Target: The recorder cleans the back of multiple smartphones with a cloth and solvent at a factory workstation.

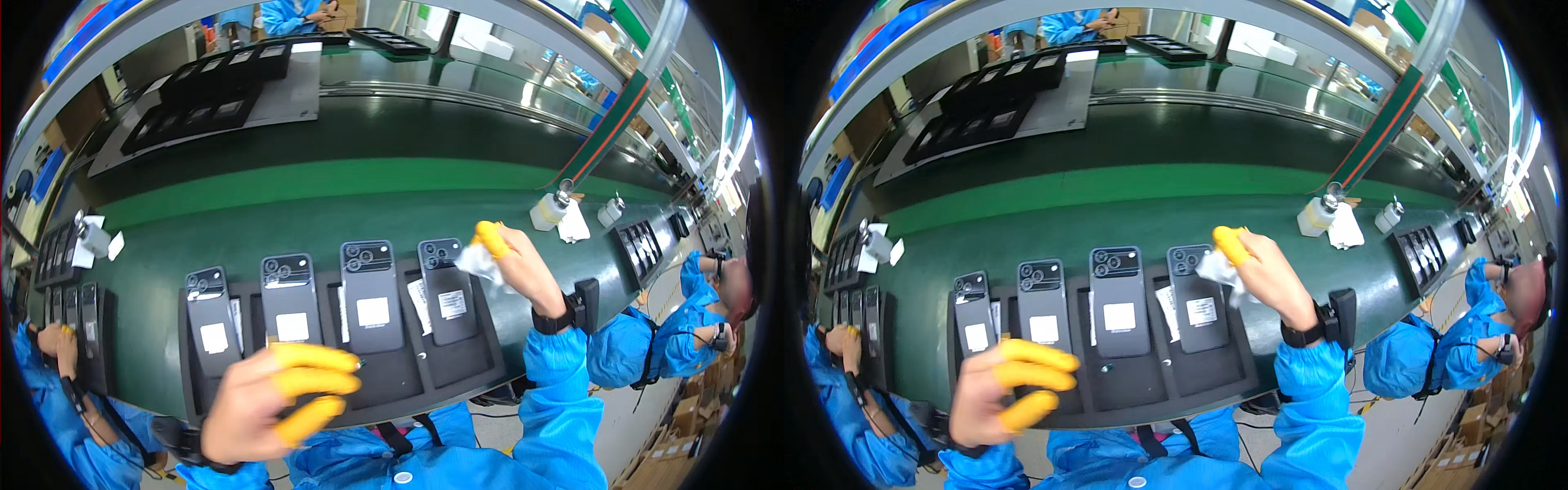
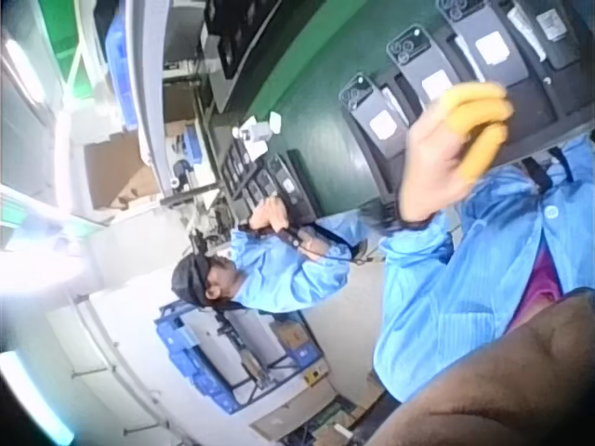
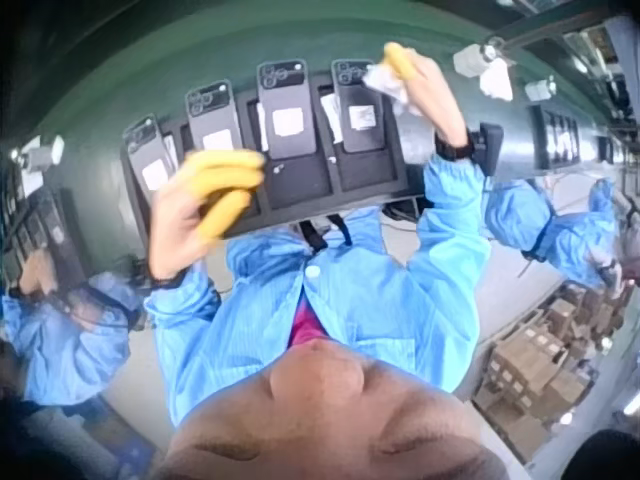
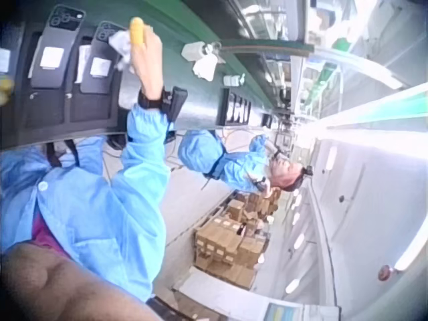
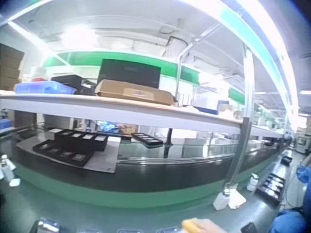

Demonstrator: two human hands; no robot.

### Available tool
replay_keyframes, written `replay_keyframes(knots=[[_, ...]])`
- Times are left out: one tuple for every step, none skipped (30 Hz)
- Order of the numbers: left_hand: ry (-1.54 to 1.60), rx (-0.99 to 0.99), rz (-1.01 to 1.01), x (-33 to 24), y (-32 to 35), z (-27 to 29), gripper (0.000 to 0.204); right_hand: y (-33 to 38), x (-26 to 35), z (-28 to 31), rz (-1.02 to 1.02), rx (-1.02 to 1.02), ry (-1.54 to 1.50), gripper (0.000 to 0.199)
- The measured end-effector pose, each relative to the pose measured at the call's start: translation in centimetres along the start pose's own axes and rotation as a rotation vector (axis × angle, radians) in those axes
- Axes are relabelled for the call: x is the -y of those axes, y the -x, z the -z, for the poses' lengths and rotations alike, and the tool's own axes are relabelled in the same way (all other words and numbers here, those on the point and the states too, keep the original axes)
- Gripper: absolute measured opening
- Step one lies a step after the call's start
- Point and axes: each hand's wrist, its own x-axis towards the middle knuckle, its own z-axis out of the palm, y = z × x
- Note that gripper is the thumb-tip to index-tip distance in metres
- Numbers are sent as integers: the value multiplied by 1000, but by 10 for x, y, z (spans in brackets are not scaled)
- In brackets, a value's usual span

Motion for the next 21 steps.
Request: replay_keyframes(knots=[[13, 27, -39, 5, -16, -19, 24, -7, -3, 0, 43, -22, 77, 22], [-59, 95, -52, 11, -26, -37, 29, -11, -2, -1, 49, -17, 70, 22], [-117, 166, -74, 20, -35, -55, 36, -11, 1, 4, -39, 17, 35, 17], [-226, 226, -78, 33, -39, -76, 41, -12, 0, 10, -131, 51, -1, 15], [-349, 281, -72, 44, -38, -93, 46, -13, -5, 13, -128, 57, -6, 15], [-427, 337, -114, 51, -41, -104, 48, -6, -15, 18, -137, 72, -152, 15], [-473, 387, -124, 54, -42, -112, 53, -1, -23, 22, -145, 87, -299, 17], [-478, 408, -119, 58, -42, -116, 56, 0, -29, 24, -150, 57, -209, 23], [-481, 435, -112, 60, -43, -119, 59, 0, -31, 26, -168, 56, -215, 23], [-472, 452, -107, 62, -46, -119, 59, 0, -33, 26, -127, 32, -229, 24], [-487, 482, -90, 62, -49, -118, 60, -1, -34, 25, -85, 9, -244, 25], [-502, 513, -78, 62, -52, -116, 61, -5, -33, 22, -31, 2, -338, 25], [-496, 529, -76, 61, -53, -114, 61, -10, -34, 19, -45, -3, -347, 25], [-501, 542, -64, 61, -53, -113, 61, -15, -35, 16, 53, -16, -293, 23], [-514, 544, -44, 61, -53, -111, 61, -24, -31, 10, 164, -21, -241, 20], [-517, 536, -43, 62, -55, -112, 59, -32, -26, 5, 374, -84, 27, 20], [-517, 546, -37, 62, -57, -114, 59, -36, -22, -2, 367, -84, 17, 20], [-547, 525, -44, 59, -58, -114, 58, -40, -13, -13, 469, -6, 32, 21], [-562, 512, -69, 61, -62, -118, 56, -42, -11, -21, 556, 63, 62, 23], [-557, 519, -71, 65, -66, -119, 56, -42, -15, -32, 580, 75, 85, 25], [-517, 519, -88, 69, -71, -119, 54, -40, -11, -39, 563, 88, 85, 22]])
